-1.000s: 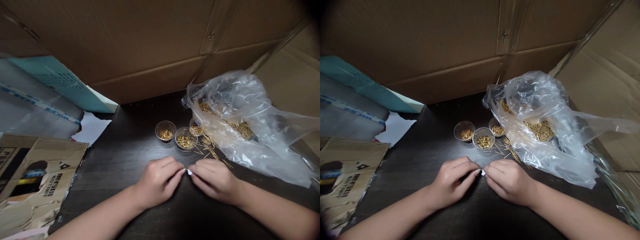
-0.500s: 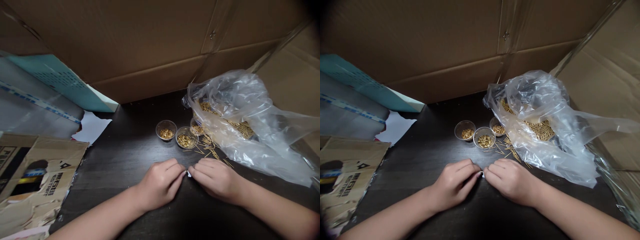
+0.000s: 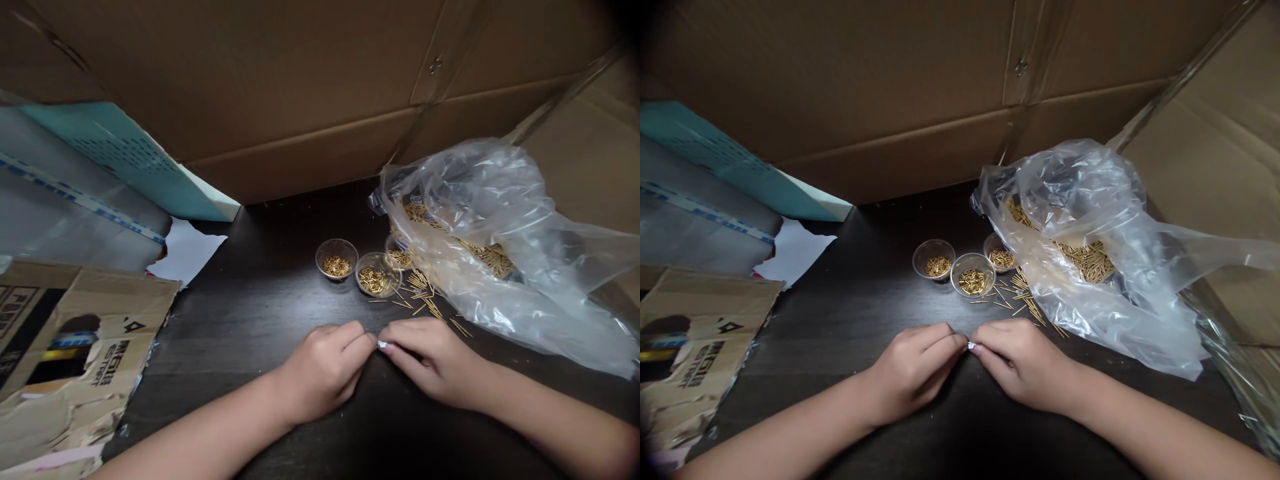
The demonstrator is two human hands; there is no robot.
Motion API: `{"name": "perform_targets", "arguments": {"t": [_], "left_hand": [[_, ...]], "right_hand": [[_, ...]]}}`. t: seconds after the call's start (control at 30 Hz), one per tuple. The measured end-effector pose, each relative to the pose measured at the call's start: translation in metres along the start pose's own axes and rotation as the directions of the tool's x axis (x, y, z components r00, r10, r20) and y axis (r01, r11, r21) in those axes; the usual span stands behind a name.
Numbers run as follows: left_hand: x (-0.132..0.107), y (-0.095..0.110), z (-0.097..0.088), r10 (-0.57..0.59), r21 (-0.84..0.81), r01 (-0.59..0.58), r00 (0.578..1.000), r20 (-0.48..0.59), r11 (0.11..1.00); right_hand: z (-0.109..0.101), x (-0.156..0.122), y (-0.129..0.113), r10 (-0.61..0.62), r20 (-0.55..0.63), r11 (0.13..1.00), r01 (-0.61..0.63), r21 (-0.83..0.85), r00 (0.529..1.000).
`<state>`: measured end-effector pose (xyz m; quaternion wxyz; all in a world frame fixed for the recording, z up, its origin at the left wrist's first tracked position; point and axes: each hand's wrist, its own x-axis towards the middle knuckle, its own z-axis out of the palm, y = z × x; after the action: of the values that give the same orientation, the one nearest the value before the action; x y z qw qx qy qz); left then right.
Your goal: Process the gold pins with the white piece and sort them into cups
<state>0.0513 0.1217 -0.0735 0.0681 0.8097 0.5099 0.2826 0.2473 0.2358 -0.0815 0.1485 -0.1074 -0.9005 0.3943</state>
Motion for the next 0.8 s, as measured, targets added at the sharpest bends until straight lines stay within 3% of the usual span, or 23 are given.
{"name": "perform_targets", "arguments": {"t": [0.2,0.33,0.8], "left_hand": [[-0.0001,-0.0008,0.0015,-0.151,-0.230,0.126,0.984,-0.094,0.965],[0.0018,-0.0017,0.0009,-0.209,-0.326,0.149,0.966,-0.155,0.933],[0.0059,-0.0014,-0.0019,-0.299,-0.404,0.229,0.947,-0.120,0.886]], "right_hand": [[0.0001,0.0010,0.0038,0.020,-0.055,0.992,-0.013,0.125,0.998],[0.0011,0.0014,0.0052,0.014,-0.102,0.991,0.000,0.133,0.995],[0.0012,0.0018,0.0058,0.027,-0.155,0.989,-0.004,0.147,0.988]]}}
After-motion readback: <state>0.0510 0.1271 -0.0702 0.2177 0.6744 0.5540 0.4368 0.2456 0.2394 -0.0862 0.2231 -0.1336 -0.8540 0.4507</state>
